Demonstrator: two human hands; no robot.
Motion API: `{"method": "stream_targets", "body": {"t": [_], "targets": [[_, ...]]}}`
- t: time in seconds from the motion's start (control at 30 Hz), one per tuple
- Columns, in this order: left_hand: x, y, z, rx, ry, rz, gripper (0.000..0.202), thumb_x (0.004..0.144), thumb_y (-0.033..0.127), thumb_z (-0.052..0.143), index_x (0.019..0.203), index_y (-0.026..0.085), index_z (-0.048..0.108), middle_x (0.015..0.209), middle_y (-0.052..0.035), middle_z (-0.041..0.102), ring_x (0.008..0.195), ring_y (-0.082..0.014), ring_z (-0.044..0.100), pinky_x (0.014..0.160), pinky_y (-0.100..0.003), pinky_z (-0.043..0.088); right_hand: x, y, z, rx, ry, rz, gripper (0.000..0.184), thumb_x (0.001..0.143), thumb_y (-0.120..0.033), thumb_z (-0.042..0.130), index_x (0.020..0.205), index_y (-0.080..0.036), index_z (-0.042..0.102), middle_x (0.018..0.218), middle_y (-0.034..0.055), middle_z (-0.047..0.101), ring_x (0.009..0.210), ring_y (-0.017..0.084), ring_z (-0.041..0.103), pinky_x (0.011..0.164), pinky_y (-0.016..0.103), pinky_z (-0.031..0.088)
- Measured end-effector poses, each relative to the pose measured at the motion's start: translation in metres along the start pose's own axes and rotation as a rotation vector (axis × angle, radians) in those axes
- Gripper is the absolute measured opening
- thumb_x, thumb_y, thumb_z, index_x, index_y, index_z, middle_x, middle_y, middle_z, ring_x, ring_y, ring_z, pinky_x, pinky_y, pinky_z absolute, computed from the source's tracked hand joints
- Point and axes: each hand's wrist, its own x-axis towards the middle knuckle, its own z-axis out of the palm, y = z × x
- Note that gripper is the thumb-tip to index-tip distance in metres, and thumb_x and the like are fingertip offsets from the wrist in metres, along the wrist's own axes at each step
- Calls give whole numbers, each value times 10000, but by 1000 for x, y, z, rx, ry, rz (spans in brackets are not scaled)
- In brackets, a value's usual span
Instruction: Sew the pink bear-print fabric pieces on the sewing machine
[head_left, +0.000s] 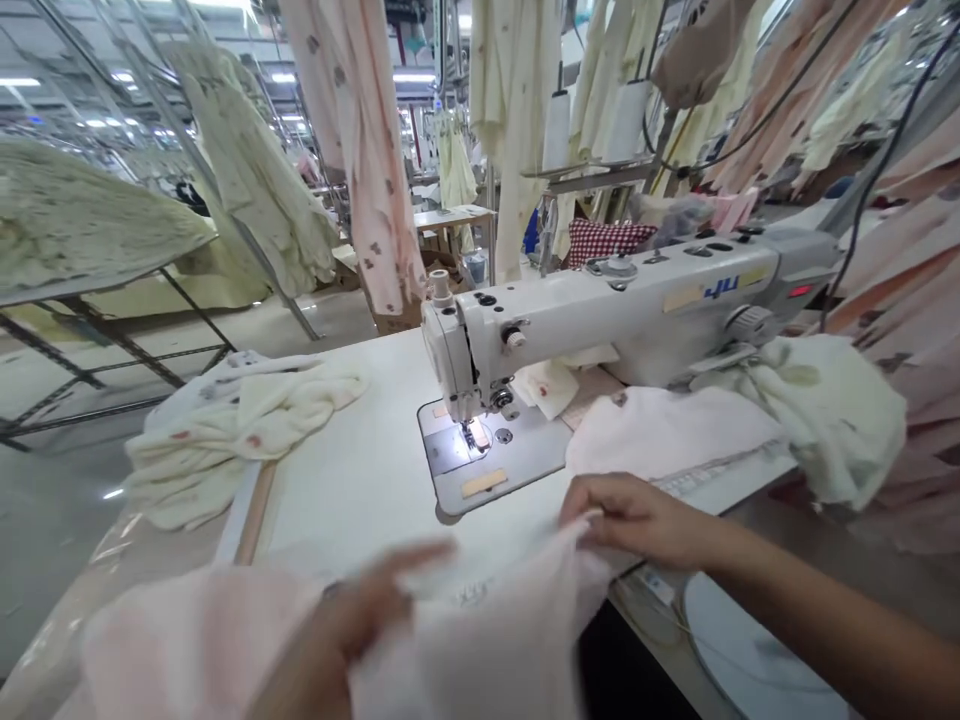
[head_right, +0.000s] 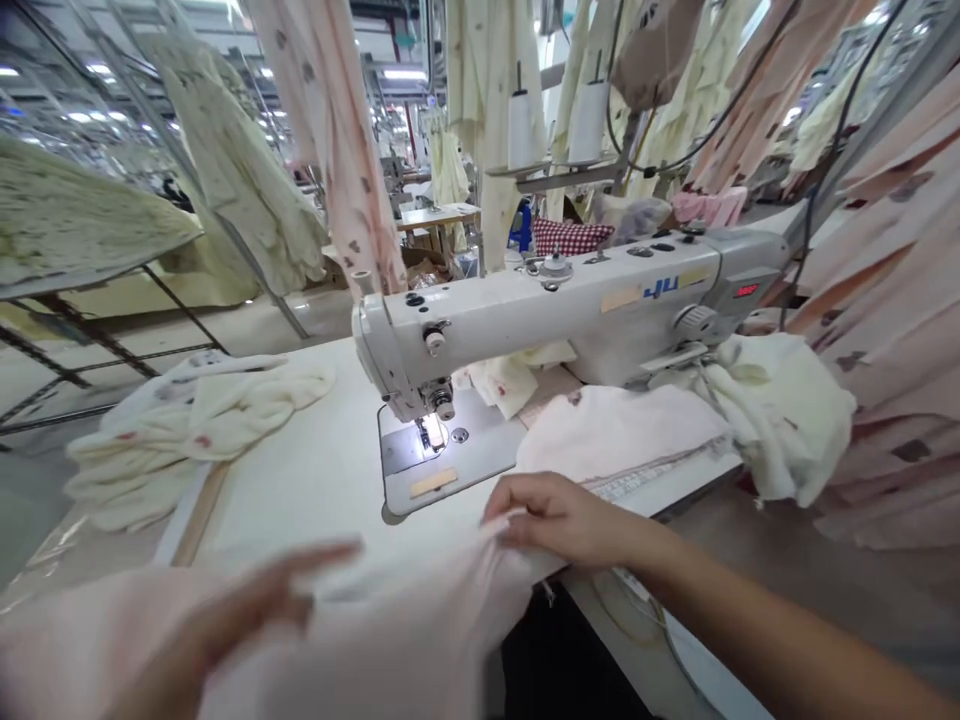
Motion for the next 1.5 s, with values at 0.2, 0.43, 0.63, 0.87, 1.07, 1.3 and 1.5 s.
{"method": "stream_targets", "body": {"t": [0.2,0.43,0.63,0.87,1.07,1.3,1.5], "targets": [[22,17,-3,-586,178,-132,275,591,380,764,780,220,643,638,38,597,577,-121,563,511,-209,485,2,2,11,594,-8,217,421,718,-513,685,921,-155,600,827,31,618,741,129,599,667,234,456],[11,17,-11,-260,199,-128,619,392,329,855,964,258,630,789,8,668,768,-209,626,566,-237,531,3,-2,20,477,368,61,362,660,-419,754,658,-148,514,607,-33,527,542,76,479,505,190,372],[9,23,-5,-81,78,154,484,638,397,728,1082,295,562,726,42,602,624,-127,570,530,-210,452,9,0,21,261,722,-204,245,702,-309,729,699,-197,511,682,-35,553,576,86,504,493,182,397],[10,25,-16,414,49,338,161,750,363,600,872,296,683,797,10,661,773,-182,573,707,-292,433,5,-9,2,-533,631,-254,131,808,-319,628,884,-230,687,835,39,687,734,178,641,628,276,526],[26,19,-15,494,51,509,207,826,380,475,731,222,568,924,-59,616,898,-218,536,805,-368,419,10,-17,-6,-929,500,-568,96,819,-151,559,861,-223,607,805,50,618,735,173,589,609,295,477],[108,87,-38,161,18,474,338,649,490,636,750,174,571,631,12,559,567,-114,478,536,-226,368,39,-70,-30,-1165,469,-648,196,852,-152,414,673,-204,478,608,18,532,605,157,480,576,306,331],[85,81,-41,292,115,441,211,764,391,508,789,194,580,647,24,545,657,-154,496,643,-273,385,43,-70,19,-1206,350,-589,189,811,-109,401,768,-195,564,638,44,557,637,183,479,575,312,307]]}}
